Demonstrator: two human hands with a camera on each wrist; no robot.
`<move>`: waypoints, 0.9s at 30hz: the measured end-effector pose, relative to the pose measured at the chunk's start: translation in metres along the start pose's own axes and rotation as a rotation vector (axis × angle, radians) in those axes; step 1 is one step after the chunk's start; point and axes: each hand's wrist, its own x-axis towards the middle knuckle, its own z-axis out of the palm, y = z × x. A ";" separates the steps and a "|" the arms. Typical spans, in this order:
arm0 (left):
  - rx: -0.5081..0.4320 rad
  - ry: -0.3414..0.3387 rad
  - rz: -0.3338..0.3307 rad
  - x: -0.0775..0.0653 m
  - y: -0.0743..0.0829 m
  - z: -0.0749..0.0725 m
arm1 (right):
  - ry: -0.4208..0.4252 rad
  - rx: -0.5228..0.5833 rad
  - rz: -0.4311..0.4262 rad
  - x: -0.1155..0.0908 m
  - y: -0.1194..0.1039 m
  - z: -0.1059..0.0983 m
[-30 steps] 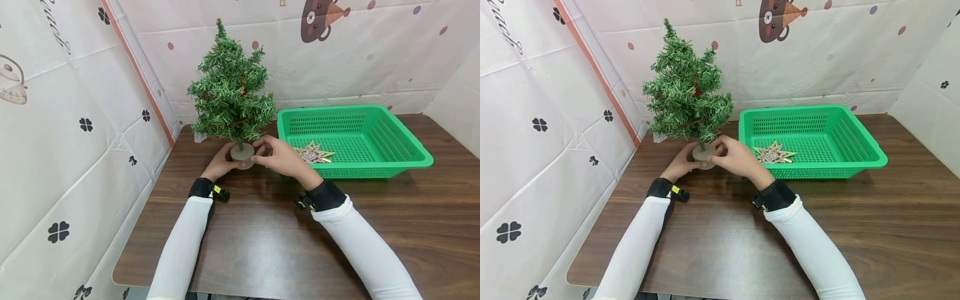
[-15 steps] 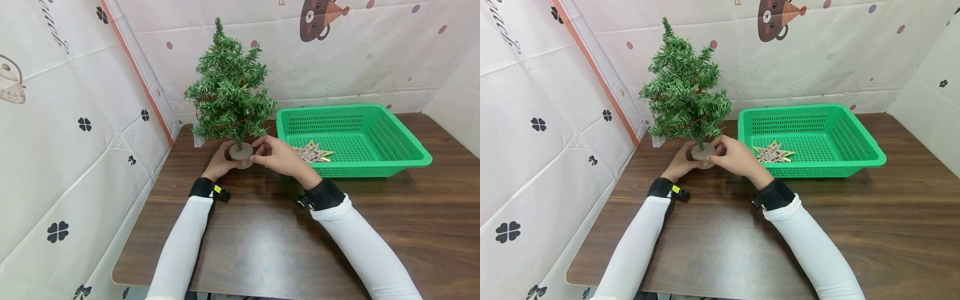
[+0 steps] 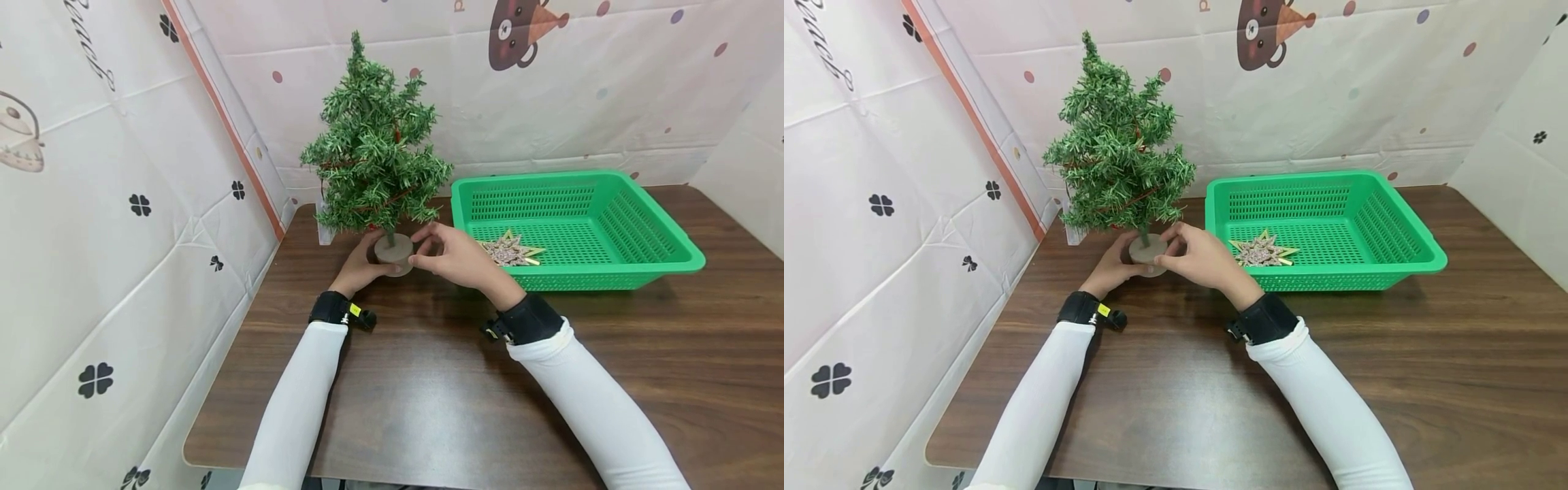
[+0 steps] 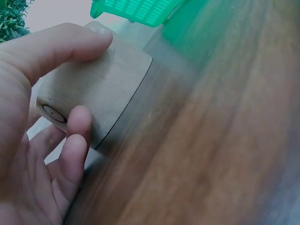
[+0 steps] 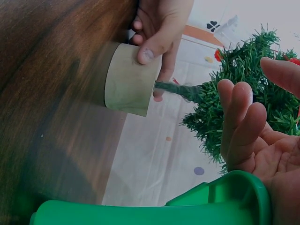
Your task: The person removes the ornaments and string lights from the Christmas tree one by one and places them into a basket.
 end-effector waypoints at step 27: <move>0.029 0.015 0.016 -0.002 0.001 0.001 | 0.005 0.013 -0.002 0.000 0.000 0.002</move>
